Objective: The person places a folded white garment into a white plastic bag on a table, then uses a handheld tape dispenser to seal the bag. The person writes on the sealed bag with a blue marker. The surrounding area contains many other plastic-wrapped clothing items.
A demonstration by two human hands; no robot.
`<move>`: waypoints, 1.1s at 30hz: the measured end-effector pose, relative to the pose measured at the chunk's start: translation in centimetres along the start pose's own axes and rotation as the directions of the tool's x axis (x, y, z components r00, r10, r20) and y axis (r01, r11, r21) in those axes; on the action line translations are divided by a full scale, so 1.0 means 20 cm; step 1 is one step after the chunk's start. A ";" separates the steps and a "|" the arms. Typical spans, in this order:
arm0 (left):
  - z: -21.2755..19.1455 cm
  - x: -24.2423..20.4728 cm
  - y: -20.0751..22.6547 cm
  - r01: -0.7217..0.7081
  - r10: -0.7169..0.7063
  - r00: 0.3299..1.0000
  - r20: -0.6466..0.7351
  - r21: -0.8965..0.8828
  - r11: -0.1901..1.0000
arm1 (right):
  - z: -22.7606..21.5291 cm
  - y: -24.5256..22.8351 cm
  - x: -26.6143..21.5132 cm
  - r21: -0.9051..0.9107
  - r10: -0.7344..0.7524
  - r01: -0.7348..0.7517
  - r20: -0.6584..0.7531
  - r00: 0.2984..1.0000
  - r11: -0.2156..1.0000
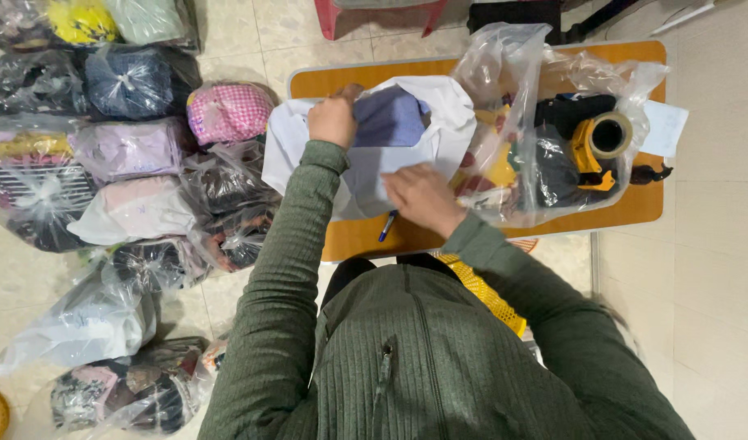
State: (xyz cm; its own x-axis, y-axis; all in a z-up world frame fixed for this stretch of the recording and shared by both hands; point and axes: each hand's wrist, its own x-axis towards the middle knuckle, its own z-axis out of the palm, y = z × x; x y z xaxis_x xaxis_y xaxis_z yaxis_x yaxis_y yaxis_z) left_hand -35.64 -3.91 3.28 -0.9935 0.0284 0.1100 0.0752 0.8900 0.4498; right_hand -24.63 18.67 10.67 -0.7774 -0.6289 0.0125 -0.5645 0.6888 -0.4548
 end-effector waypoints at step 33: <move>-0.10 -0.18 0.15 -0.044 0.027 0.993 -0.119 -0.144 0.989 | 0.74 0.35 0.59 -0.156 -0.073 0.081 0.055 0.996 0.985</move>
State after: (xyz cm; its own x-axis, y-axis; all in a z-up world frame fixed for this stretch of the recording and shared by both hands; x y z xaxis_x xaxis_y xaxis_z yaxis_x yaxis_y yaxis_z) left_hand -31.71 -2.18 6.07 -0.9740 -0.0022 0.2264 0.1300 0.8134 0.5671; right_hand -33.71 10.67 -5.49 -0.7178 -0.6962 -0.0035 -0.6616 0.6836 -0.3082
